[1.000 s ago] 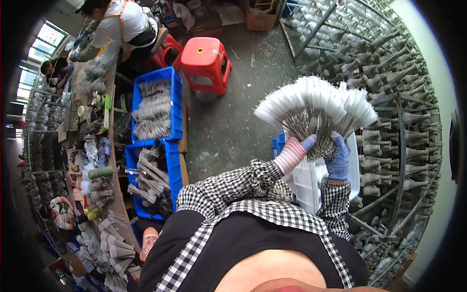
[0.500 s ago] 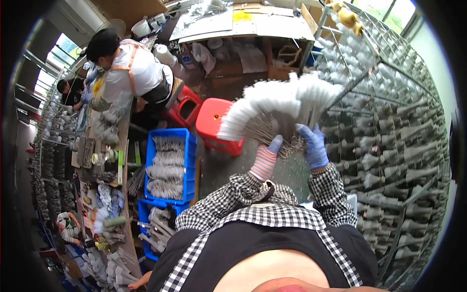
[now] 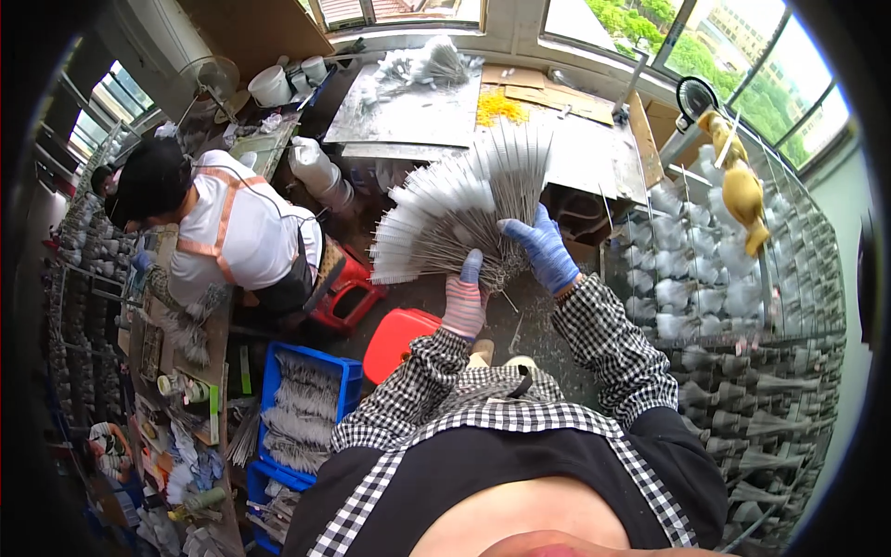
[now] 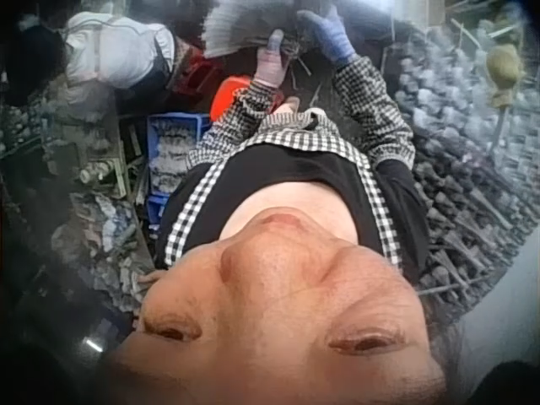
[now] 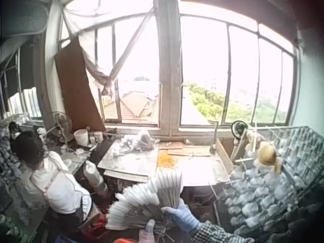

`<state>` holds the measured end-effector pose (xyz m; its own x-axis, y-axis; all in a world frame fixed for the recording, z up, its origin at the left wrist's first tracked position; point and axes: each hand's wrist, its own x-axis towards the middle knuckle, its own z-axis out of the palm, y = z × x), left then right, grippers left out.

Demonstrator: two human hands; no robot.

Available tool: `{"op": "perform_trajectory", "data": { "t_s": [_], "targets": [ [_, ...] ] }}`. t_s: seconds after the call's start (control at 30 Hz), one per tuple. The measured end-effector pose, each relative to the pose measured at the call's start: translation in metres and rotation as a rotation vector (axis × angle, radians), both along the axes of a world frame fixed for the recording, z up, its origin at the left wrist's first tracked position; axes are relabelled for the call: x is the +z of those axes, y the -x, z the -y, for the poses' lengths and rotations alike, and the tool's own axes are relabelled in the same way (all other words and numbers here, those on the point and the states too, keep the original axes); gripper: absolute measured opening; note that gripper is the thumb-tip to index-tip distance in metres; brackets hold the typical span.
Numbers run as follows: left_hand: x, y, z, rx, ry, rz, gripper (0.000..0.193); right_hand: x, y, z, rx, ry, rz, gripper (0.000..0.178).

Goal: Dipping bundles of bristles into adhesive and then into a yellow material to assemble brushes.

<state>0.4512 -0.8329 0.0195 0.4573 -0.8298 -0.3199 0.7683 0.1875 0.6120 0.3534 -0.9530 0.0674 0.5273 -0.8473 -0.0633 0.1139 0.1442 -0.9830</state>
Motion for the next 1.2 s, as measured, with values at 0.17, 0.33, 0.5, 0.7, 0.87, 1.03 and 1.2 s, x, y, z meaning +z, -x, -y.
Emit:
{"op": "perform_trajectory", "data": {
  "t_s": [0.17, 0.33, 0.5, 0.7, 0.87, 1.03, 1.2],
  "targets": [
    [-0.032, -0.093, 0.122, 0.053, 0.016, -0.097, 0.024, 0.001, -0.102, 0.134, 0.110, 0.045, -0.013, 0.068],
    [-0.072, -0.174, 0.270, 0.125, 0.218, -0.208, 0.037, -0.034, -0.204, 0.290, 0.188, 0.150, -0.166, 0.076],
    [-0.136, -0.249, 0.417, 0.297, 0.248, -0.151, 0.044, -0.111, -0.308, 0.445, 0.362, 0.324, -0.370, 0.108],
    [-0.247, -0.342, 0.538, 0.322, -0.176, -0.371, 0.068, -0.179, -0.423, 0.580, 0.556, 0.480, -0.745, 0.111],
    [-0.289, -0.363, 0.592, 0.133, -0.392, -0.290, 0.072, -0.240, -0.460, 0.647, 0.361, 0.624, -0.937, 0.099],
    [-0.275, -0.369, 0.593, 0.077, -0.532, -0.321, 0.074, -0.237, -0.469, 0.647, 0.465, 0.631, -1.081, 0.098],
    [-0.234, -0.353, 0.586, -0.027, -0.639, -0.242, 0.086, -0.240, -0.436, 0.637, 0.421, 0.580, -1.084, 0.104]
  ]
}}
